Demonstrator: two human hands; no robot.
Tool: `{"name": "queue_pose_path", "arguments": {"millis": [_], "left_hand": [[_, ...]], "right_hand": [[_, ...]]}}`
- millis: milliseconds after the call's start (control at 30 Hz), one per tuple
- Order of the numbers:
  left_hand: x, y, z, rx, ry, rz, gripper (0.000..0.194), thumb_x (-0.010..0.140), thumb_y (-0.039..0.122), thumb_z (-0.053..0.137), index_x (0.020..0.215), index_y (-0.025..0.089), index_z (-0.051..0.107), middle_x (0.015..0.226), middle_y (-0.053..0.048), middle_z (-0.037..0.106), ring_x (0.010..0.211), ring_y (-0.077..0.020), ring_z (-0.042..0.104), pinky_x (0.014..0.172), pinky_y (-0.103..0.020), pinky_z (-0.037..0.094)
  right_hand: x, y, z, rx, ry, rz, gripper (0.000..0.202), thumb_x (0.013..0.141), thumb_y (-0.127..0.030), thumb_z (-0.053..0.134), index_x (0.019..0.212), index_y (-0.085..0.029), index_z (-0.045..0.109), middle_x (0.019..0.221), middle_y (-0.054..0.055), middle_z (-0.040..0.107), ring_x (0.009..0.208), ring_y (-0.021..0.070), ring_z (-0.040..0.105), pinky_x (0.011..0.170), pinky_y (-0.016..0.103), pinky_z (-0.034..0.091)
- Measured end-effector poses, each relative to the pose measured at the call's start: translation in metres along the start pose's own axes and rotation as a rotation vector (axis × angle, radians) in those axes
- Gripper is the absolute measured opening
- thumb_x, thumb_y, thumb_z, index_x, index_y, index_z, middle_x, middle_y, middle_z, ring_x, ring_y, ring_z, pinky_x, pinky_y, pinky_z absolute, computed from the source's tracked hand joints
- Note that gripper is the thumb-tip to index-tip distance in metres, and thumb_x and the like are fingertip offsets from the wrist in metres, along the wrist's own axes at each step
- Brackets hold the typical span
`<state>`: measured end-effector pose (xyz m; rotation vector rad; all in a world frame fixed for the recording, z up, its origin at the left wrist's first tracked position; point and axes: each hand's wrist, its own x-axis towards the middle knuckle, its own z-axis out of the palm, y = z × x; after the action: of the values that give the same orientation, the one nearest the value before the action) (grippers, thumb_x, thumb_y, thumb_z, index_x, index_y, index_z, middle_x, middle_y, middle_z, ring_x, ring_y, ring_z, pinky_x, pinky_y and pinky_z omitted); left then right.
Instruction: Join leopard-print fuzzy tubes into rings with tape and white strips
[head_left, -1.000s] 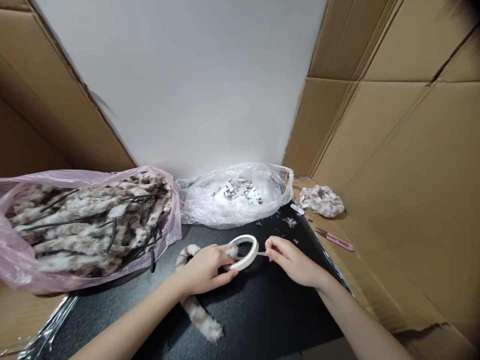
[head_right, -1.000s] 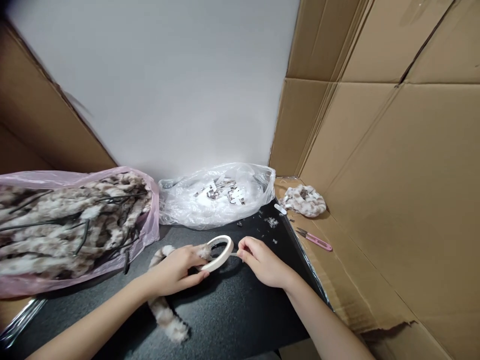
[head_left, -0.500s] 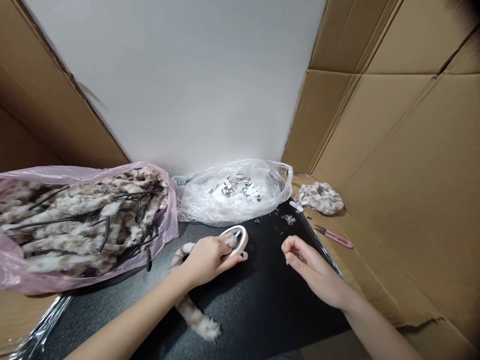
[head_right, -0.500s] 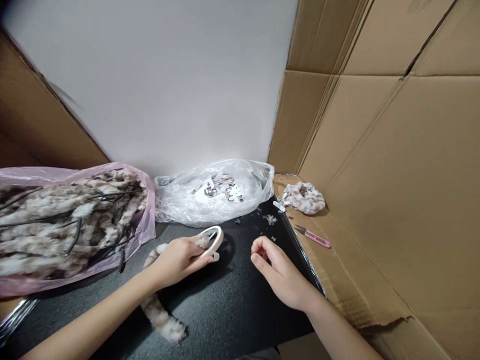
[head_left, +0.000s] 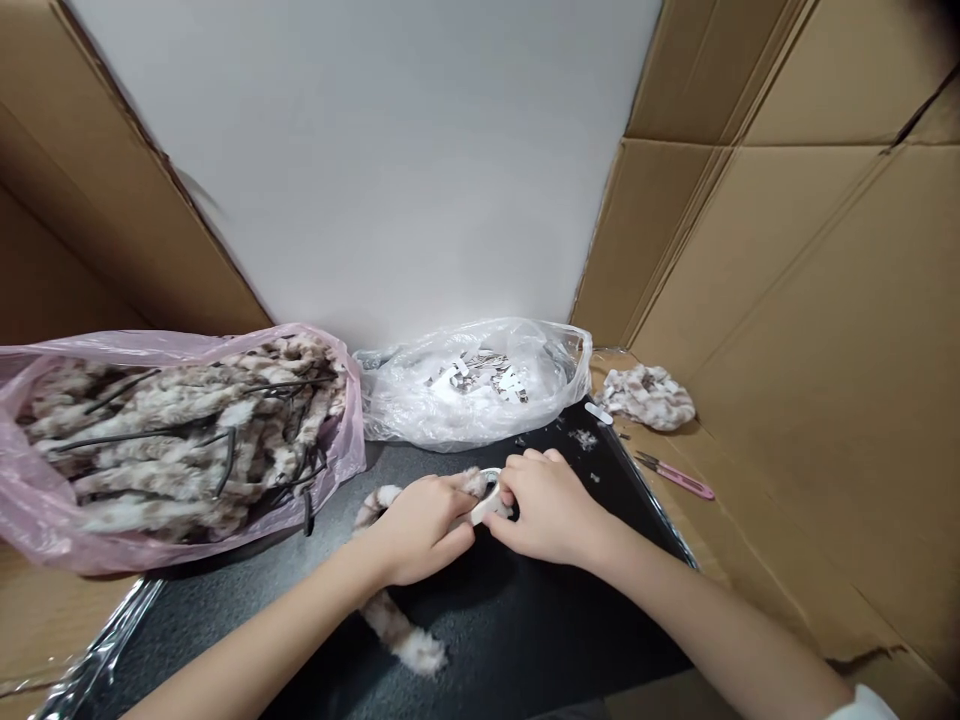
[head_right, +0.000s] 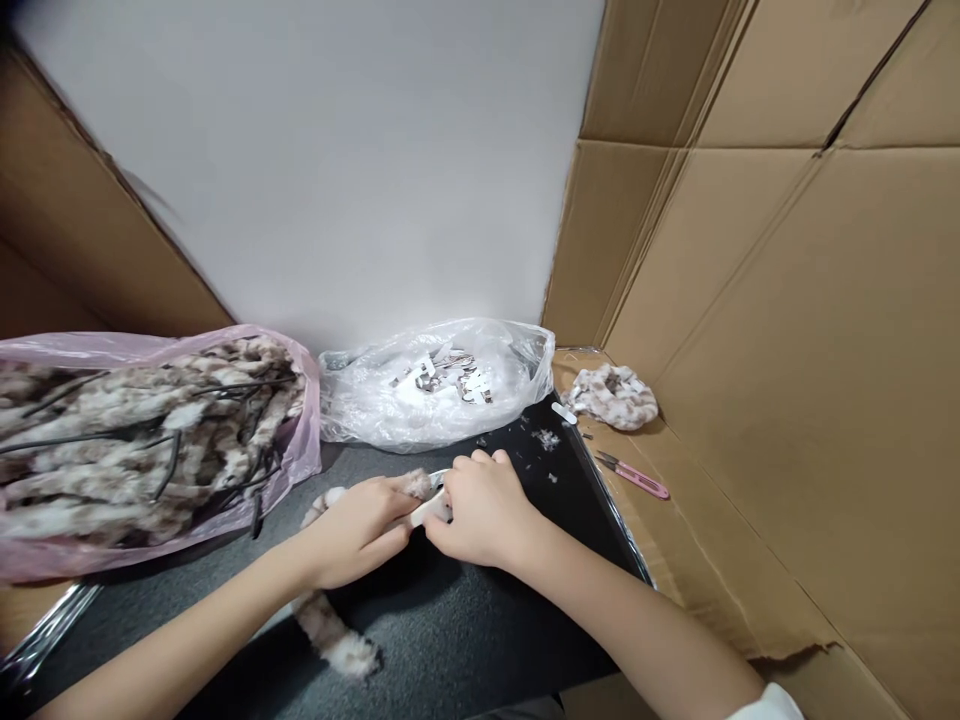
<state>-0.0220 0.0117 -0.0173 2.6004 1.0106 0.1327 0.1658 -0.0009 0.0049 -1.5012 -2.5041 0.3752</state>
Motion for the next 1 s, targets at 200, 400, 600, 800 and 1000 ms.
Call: {"name": "queue_pose_path", "arguments": {"millis": [200,400,600,800,1000], "left_hand": [[-0.002,-0.005,-0.004,-0.051,-0.029,0.024,0.028,0.093,0.027,0.043,0.071,0.018,0.057,0.079,-0.003,0.062,0.074,-0.0180,0.057,0.068,-0.027,0.037],[0.001,-0.017,-0.009,-0.048,0.020,0.007,0.039,0.096,0.039,0.044,0.068,0.017,0.059,0.074,-0.002,0.057,0.067,-0.0150,0.052,0.061,-0.025,0.031],[0.001,-0.019,-0.011,-0.237,0.042,0.064,0.039,0.096,0.035,0.044,0.064,0.017,0.057,0.071,-0.001,0.053,0.071,-0.0142,0.050,0.065,-0.025,0.033],[0.001,-0.022,0.005,-0.406,0.206,0.005,0.047,0.091,0.028,0.044,0.050,0.017,0.024,0.050,0.005,0.023,0.055,-0.0109,0.029,0.064,-0.027,0.028],[-0.003,-0.028,0.014,-0.463,0.256,0.006,0.047,0.089,0.030,0.042,0.050,0.018,0.019,0.048,0.006,0.019,0.052,-0.0100,0.022,0.066,-0.029,0.028]], "right_hand": [[0.008,-0.001,-0.008,-0.088,-0.065,-0.087,0.017,0.078,-0.020,0.056,0.061,-0.016,0.059,0.073,0.006,0.064,0.075,0.0194,0.053,0.074,0.036,0.031],[-0.006,-0.005,-0.013,0.124,-0.072,-0.107,0.018,0.074,-0.012,0.055,0.057,-0.016,0.048,0.065,-0.002,0.057,0.067,0.0129,0.046,0.070,0.030,0.029],[-0.019,0.000,-0.014,0.091,0.023,-0.077,0.017,0.071,-0.011,0.052,0.057,-0.016,0.045,0.063,-0.003,0.049,0.066,0.0123,0.042,0.069,0.031,0.026],[-0.023,0.000,-0.004,-0.075,0.114,-0.247,0.014,0.074,-0.010,0.051,0.062,-0.017,0.047,0.068,-0.002,0.054,0.068,0.0137,0.041,0.071,0.034,0.025],[-0.033,-0.008,0.006,-0.284,0.213,-0.454,0.010,0.080,-0.015,0.051,0.071,-0.018,0.053,0.074,0.001,0.056,0.072,0.0175,0.040,0.074,0.038,0.024]]}}
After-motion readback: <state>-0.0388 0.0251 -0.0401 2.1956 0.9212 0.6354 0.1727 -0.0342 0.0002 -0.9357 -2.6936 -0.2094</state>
